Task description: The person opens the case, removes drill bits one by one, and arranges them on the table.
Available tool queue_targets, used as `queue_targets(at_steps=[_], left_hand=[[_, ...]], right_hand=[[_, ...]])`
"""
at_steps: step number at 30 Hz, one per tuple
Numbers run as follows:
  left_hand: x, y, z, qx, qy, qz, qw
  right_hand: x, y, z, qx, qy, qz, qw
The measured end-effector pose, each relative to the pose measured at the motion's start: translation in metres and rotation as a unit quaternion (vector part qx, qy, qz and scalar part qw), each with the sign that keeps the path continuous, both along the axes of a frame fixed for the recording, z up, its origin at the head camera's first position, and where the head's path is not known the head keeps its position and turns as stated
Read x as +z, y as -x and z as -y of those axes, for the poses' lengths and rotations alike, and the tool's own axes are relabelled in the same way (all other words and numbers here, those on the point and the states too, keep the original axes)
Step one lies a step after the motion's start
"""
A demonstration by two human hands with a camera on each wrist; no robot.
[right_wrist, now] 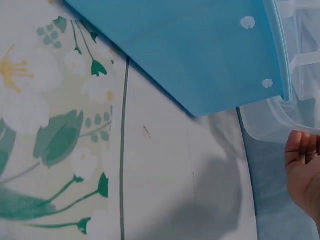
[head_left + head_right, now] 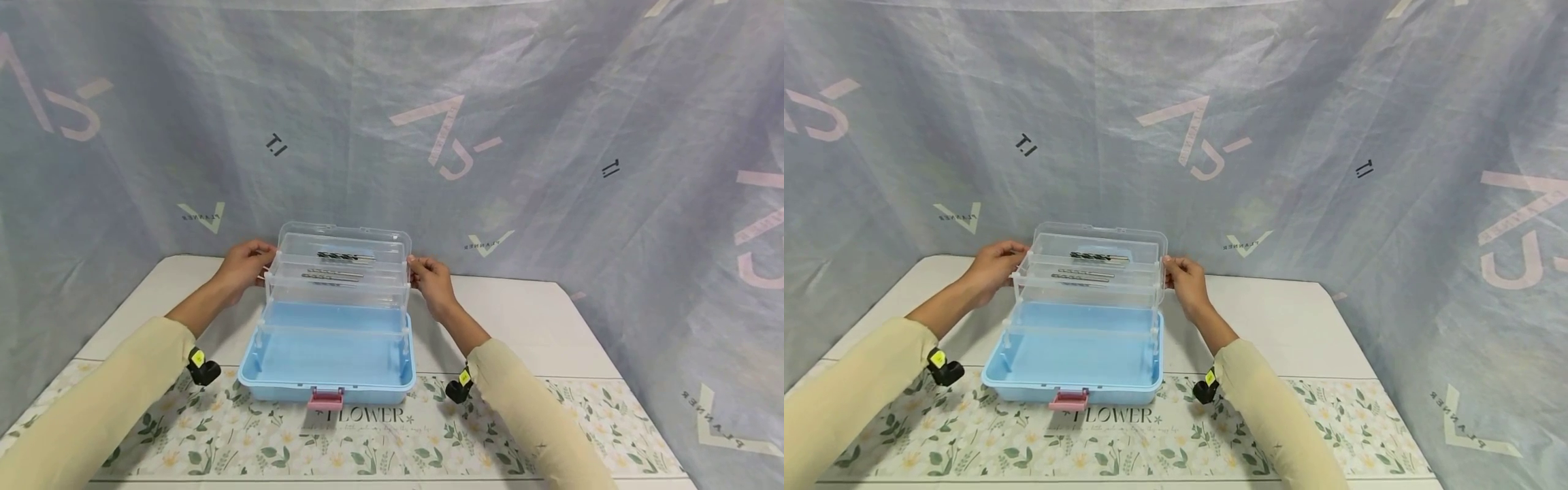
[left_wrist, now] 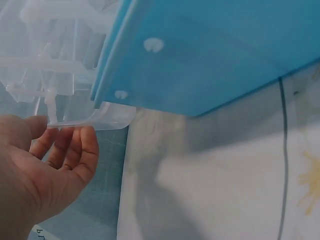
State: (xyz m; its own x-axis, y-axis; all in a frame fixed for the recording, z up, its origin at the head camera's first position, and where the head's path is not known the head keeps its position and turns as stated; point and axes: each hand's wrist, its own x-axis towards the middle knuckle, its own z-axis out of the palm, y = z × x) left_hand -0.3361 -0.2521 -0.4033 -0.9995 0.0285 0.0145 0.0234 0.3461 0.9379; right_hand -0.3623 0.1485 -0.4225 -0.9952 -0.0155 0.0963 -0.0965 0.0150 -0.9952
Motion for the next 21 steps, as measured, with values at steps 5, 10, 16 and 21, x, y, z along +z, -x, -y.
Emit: queue_targets(at_steps=[5, 10, 16, 21], left_hand=[[-0.001, 0.0, -0.002, 0.004, -0.007, 0.022, 0.9997], [-0.002, 0.0, -0.004, 0.002, -0.013, 0.044, 0.9989], [-0.007, -0.001, -0.002, -0.005, -0.016, 0.054, 0.9984], [-0.01, 0.0, 0.0, -0.006, -0.013, 0.064, 0.9978]], right_hand=[[-0.004, 0.005, 0.001, -0.005, 0.004, 0.026, 1.0], [-0.008, 0.008, 0.002, -0.011, 0.006, 0.055, 0.998], [-0.01, 0.006, 0.002, -0.015, 0.004, 0.075, 0.997], [-0.014, 0.007, 0.002, -0.021, 0.004, 0.083, 0.996]])
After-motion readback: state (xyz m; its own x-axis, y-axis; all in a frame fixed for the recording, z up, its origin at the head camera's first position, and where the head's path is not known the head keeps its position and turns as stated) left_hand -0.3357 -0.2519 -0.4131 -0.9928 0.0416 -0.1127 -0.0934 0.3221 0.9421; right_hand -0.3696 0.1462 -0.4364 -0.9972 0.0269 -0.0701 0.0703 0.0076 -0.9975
